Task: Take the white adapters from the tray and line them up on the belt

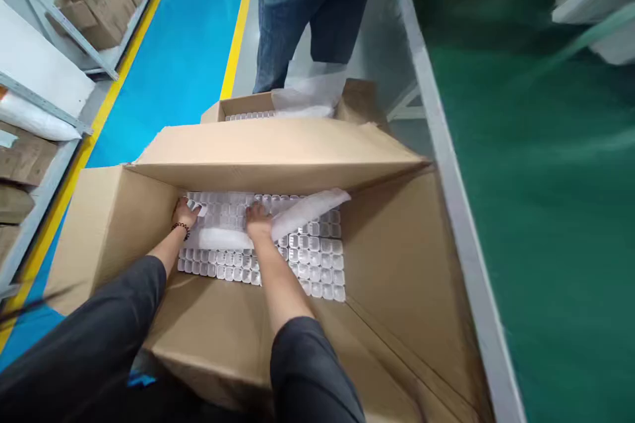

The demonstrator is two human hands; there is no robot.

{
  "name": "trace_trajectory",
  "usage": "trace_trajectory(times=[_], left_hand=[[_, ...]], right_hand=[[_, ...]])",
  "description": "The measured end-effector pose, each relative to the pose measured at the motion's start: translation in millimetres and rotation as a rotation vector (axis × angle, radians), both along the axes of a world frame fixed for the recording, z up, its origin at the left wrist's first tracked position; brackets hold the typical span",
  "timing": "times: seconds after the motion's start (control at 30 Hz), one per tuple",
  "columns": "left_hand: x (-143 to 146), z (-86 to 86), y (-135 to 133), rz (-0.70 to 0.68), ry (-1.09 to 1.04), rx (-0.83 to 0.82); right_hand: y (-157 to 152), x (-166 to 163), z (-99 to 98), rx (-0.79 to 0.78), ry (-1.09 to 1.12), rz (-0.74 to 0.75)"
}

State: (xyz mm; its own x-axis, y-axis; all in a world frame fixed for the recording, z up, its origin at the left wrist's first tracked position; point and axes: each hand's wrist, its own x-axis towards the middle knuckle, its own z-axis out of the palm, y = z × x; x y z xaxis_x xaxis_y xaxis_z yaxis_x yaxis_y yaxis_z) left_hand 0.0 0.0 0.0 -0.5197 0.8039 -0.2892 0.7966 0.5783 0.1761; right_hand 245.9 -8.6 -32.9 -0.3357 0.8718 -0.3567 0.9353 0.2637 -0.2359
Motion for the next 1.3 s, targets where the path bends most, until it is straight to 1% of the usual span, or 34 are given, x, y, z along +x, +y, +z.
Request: trace_trajectory(times=[0.2, 0.27, 0.4, 0.57, 0.73, 0.9, 1.07, 1.3], left_hand=[[-1, -5.8, 2, -0.017, 0.011, 0.027], [-2, -7.6, 2, -0.015, 0.018, 0.038], [0, -8.8, 7, 0.012, 0.033, 0.068], [7, -7.1, 18, 0.077, 0.04, 0.097], [17, -8.7, 30, 0.174, 0.061, 0.112], [21, -15.5, 39, 0.26, 0.069, 0.06], [17, -15.7, 44, 0.248, 0.071, 0.009], [9, -3.2, 34, 0.127, 0.093, -0.012]], right_hand=[[3, -16, 3.2, -0.013, 0.157, 0.249], [2, -21, 1.7, -0.056, 0.168, 0.289], [-1, -24, -4.3, -0.163, 0.123, 0.268], [1, -23, -7.0, -0.252, 0.093, 0.255], [6, -26, -4.1, -0.306, 0.085, 0.248], [9, -26, 6.4, -0.317, 0.107, 0.251], [17, -7, 26.8, -0.277, 0.153, 0.281], [16, 55, 55.9, -0.262, 0.047, 0.216]])
